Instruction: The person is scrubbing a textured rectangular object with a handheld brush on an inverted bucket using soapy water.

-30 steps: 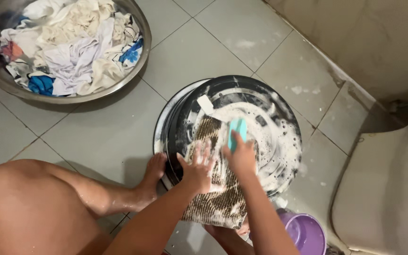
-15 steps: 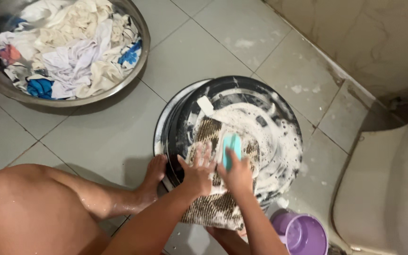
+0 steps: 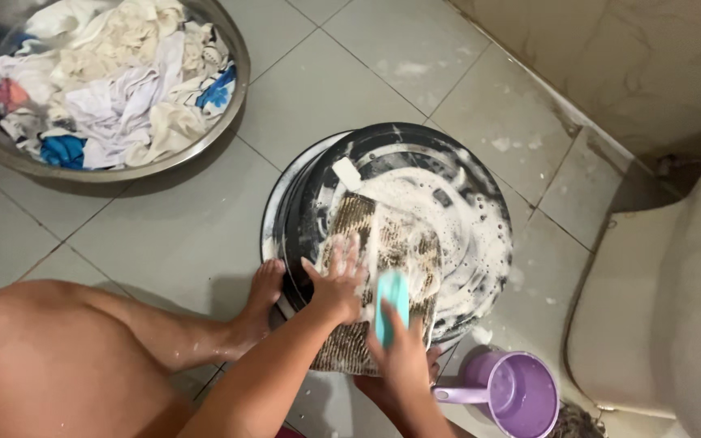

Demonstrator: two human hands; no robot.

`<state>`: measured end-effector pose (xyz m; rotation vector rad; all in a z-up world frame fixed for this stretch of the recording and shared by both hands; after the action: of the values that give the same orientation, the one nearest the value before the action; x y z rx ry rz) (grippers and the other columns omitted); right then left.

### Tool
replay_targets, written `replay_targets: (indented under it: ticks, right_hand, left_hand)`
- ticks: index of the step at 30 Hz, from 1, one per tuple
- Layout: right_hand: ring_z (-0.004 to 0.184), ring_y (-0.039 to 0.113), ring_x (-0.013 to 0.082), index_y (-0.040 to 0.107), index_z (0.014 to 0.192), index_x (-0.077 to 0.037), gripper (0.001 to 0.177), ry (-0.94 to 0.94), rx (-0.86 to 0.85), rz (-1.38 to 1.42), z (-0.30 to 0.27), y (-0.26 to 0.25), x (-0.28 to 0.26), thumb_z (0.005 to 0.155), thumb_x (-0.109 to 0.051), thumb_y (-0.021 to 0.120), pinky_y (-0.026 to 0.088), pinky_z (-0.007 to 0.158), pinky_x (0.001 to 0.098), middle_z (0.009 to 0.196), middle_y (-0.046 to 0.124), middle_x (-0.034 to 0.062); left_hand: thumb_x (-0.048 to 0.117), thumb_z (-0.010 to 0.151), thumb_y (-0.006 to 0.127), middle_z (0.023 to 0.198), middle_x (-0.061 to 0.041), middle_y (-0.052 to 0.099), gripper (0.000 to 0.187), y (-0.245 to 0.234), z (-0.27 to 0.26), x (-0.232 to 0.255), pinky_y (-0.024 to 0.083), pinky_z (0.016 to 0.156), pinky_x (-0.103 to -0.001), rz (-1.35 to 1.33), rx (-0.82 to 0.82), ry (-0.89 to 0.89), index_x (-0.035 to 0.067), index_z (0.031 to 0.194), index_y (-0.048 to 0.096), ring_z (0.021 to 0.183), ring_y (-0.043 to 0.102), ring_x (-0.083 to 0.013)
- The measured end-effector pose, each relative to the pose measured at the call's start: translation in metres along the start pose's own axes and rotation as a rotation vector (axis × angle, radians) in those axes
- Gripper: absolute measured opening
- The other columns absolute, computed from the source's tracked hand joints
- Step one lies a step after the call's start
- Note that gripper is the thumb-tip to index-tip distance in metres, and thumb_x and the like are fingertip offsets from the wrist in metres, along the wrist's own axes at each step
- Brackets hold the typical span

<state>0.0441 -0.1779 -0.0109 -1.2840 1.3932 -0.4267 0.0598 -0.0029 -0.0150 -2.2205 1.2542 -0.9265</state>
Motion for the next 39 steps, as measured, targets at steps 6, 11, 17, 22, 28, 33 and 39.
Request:
replay_targets:
  ticks: [6,11,17,22,28,33,39]
  right_hand:
    - [0.093,0.071,0.0427,0.052,0.143,-0.032,0.061,0.055,-0.006,-0.054,-0.017,-0.012,0.011,0.085,-0.034,0.072,0.063,0.078,0.0496,0.114,0.058,0.0251]
    - [0.096,0.071,0.0423,0.053,0.143,-0.032,0.062,0.033,0.095,-0.080,0.109,-0.019,-0.021,0.085,-0.043,0.072,0.062,0.080,0.0497,0.120,0.058,0.0275]
    - [0.098,0.067,0.0496,0.051,0.145,-0.032,0.066,-0.010,0.181,-0.050,0.114,-0.014,-0.026,0.083,-0.039,0.074,0.057,0.084,0.0551,0.122,0.053,0.0314]
    - [0.094,0.067,0.0506,0.046,0.149,-0.033,0.068,0.009,0.136,0.018,0.054,-0.012,-0.014,0.086,-0.037,0.071,0.058,0.085,0.0534,0.122,0.049,0.0310]
    - [0.093,0.066,0.0494,0.048,0.147,-0.035,0.069,-0.066,0.205,-0.013,-0.021,0.012,0.007,0.084,-0.035,0.075,0.050,0.086,0.0621,0.115,0.050,0.0265]
    - [0.091,0.066,0.0470,0.045,0.149,-0.037,0.072,-0.073,0.259,0.044,-0.053,0.023,0.017,0.085,-0.034,0.078,0.055,0.085,0.0563,0.117,0.049,0.0266]
    - [0.085,0.067,0.0414,0.041,0.153,-0.039,0.076,0.018,0.471,0.062,-0.063,0.017,0.026,0.087,-0.036,0.078,0.060,0.072,0.0496,0.115,0.054,0.0226]
  left_hand:
    - [0.021,0.084,0.071,0.168,-0.012,-0.035,0.110,-0.003,-0.003,0.002,-0.001,0.105,-0.089,0.011,-0.008,-0.001,0.024,0.167,0.000,0.154,-0.028,-0.0393]
    - [0.035,0.091,0.062,0.169,-0.009,-0.031,0.095,0.002,0.005,-0.004,0.000,0.104,-0.092,0.038,0.017,0.011,0.026,0.166,0.006,0.155,-0.028,-0.0394]
    - [0.049,0.091,0.066,0.172,-0.005,-0.016,0.093,0.020,0.016,-0.012,-0.001,0.106,-0.090,0.070,0.180,0.030,0.024,0.164,0.015,0.157,-0.020,-0.0337]
    - [0.058,0.076,0.079,0.168,-0.005,0.003,0.115,0.049,-0.001,-0.024,0.008,0.119,-0.075,-0.189,0.504,0.137,0.012,0.162,0.017,0.156,0.002,-0.0261]
    - [0.045,0.080,0.079,0.171,-0.015,0.008,0.100,0.088,-0.032,-0.036,0.034,0.105,-0.064,-0.432,0.671,0.270,0.008,0.159,0.028,0.157,0.015,-0.0360]
    - [0.034,0.060,0.089,0.150,-0.033,0.031,0.113,0.101,-0.037,-0.025,0.044,0.106,-0.054,-0.670,1.081,0.031,-0.006,0.150,0.033,0.134,0.040,-0.0461]
    - [0.038,0.090,0.075,0.101,-0.028,0.073,0.044,0.134,0.010,-0.053,0.054,0.089,-0.050,-0.838,0.860,-0.149,0.001,0.110,0.063,0.100,0.068,-0.0476]
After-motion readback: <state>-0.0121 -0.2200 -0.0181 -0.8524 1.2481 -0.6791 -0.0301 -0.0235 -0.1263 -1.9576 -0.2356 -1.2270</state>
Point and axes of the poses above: each hand's wrist, its own z-axis towards the middle knuckle, its own y-axis out of the palm, x = y × z, the point moved 2 cm from there along z, towards the middle knuckle
